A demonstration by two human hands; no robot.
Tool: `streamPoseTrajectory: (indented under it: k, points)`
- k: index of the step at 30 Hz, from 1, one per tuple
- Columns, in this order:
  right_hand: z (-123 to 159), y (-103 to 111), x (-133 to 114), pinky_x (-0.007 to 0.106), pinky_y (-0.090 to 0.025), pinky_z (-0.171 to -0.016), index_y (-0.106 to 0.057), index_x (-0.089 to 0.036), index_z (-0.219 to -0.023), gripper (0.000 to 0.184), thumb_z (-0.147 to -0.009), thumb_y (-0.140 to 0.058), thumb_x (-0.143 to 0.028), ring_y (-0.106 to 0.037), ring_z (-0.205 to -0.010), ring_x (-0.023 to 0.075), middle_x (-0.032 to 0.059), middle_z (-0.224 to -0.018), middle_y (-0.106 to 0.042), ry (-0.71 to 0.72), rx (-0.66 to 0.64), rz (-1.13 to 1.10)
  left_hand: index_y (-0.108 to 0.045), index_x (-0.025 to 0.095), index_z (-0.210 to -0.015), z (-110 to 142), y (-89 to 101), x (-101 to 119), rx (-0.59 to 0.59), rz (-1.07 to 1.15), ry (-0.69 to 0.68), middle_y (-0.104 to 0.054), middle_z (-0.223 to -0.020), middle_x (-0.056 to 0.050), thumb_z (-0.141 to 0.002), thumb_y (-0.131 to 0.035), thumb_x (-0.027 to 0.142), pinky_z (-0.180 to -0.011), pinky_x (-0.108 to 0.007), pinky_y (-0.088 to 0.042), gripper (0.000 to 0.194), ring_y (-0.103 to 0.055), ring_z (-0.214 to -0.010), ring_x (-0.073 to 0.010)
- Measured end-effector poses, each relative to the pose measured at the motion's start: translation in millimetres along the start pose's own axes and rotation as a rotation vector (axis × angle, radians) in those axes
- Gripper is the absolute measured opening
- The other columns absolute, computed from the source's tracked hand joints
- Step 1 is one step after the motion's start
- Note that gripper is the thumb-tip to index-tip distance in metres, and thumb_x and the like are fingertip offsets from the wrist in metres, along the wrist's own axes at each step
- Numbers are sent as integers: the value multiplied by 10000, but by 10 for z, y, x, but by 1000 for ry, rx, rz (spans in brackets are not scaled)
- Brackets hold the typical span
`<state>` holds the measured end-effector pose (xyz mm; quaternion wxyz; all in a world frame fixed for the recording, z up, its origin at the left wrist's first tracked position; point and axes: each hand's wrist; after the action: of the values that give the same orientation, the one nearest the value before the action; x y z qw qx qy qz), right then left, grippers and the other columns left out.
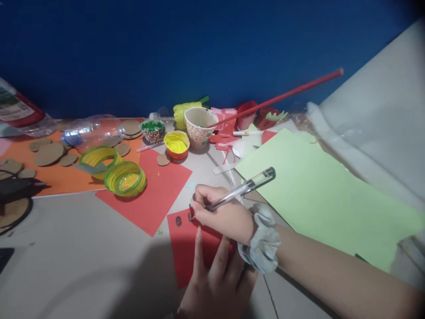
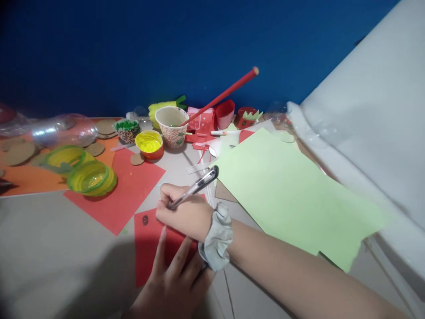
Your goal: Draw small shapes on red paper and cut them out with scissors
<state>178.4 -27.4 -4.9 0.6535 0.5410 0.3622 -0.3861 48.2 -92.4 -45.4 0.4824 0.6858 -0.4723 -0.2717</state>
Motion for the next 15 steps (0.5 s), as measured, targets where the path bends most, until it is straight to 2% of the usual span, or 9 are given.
streamPoseTrajectory:
  k: [5,12,15]
  points:
    - [3,-10,19,219,-353,-537,-386,-210,-670,204,-829,-512,-197,-516,-581,102,-51,-617,-554,6,-5,-10,-654,389,-1083,-14,-8,19,59,36,43,-688,-1111,77,-961,-406,323,-1138,-583,43,284,-451,-1159,-240]
    - [-8,-9,8,209,-353,-510,-385,-213,-670,208,-837,-509,-210,-513,-550,100,-55,-580,-533,-22,10,-22,-677,366,-1054,-27,7,-17,78,15,5,-683,-1107,62,-922,-471,293,-1129,-588,51,255,-458,-1126,-261]
    - [-9,-11,3,206,-345,-501,-402,-213,-681,204,-845,-521,-243,-489,-528,96,-59,-567,-524,-40,12,-26,-658,370,-1111,-20,21,-39,39,-15,-52,-671,-1126,44,-914,-479,325,-1119,-599,56,269,-453,-1153,-275]
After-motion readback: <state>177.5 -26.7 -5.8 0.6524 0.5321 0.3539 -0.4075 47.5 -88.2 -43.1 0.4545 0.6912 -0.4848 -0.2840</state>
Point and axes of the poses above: each hand's wrist, its own z-axis away from the middle knuckle, its own y-axis out of the back of the hand, x = y × z
